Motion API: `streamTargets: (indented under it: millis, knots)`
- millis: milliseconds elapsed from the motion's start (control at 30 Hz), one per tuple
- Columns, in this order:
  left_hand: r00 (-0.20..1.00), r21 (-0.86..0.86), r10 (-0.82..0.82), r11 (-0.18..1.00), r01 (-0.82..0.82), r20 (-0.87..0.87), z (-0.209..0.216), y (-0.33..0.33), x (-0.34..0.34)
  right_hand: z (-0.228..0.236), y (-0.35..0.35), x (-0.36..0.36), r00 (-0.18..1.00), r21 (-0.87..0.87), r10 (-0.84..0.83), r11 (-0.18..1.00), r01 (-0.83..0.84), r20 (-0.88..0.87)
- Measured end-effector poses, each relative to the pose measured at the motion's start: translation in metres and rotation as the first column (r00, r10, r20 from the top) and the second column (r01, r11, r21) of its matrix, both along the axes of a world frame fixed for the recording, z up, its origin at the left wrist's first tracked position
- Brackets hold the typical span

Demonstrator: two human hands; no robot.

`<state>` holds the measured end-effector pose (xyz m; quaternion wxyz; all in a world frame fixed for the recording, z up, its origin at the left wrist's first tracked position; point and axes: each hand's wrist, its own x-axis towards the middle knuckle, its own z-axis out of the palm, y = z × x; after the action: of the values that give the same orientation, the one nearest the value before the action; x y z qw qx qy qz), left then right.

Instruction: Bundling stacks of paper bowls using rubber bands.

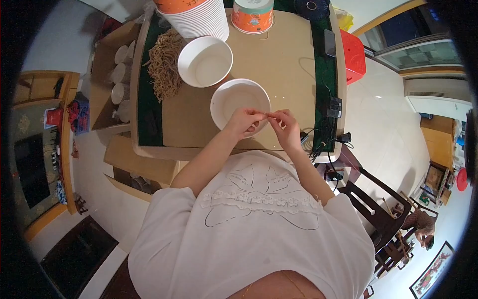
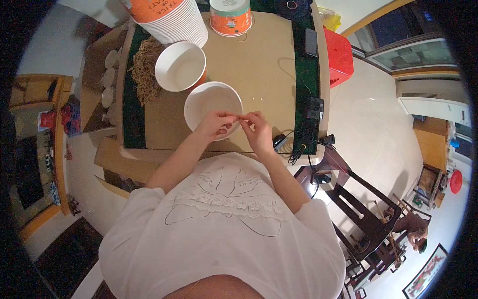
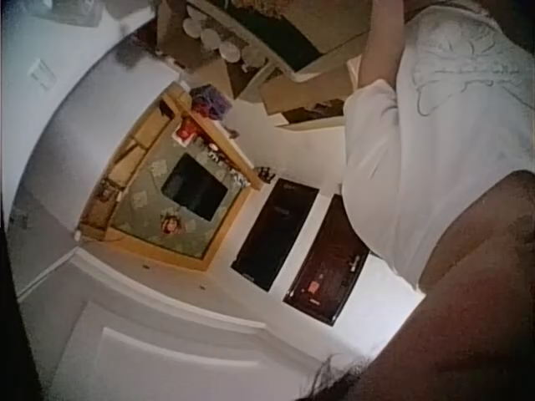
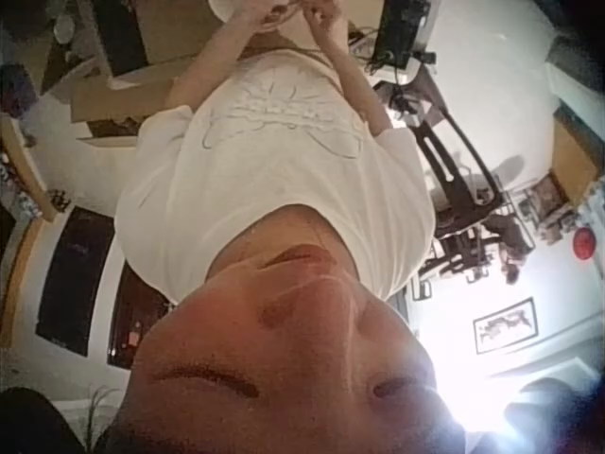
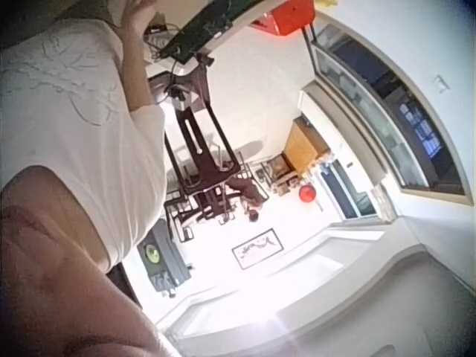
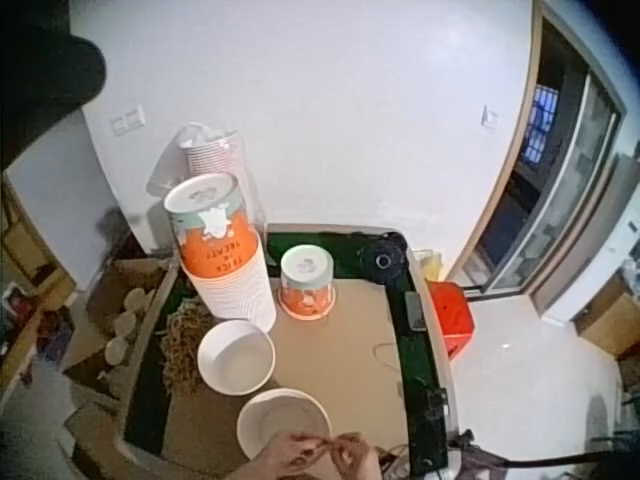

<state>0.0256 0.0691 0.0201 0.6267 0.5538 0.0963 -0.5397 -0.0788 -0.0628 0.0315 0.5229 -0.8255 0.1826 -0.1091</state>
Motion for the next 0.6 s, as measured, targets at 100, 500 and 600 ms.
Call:
streamTargets:
  millis: [100,500,600]
  knots:
    - [0.99,0.051,-0.072,0.997,0.066,0.118,0.007,0.002,-0.001,-0.004,-0.006,0.004,1.0,0.026,0.019,0.999,-0.019,-0.011]
    - [0.929,0.03,-0.08,0.997,0.074,0.363,0.008,0.005,-0.003,-0.013,-0.005,0.009,1.0,0.083,-0.014,0.996,0.015,-0.02]
    - [0.855,0.08,-0.124,0.992,0.097,0.503,0.004,0.004,-0.005,-0.011,-0.004,0.009,0.999,0.075,-0.019,0.997,0.021,-0.032]
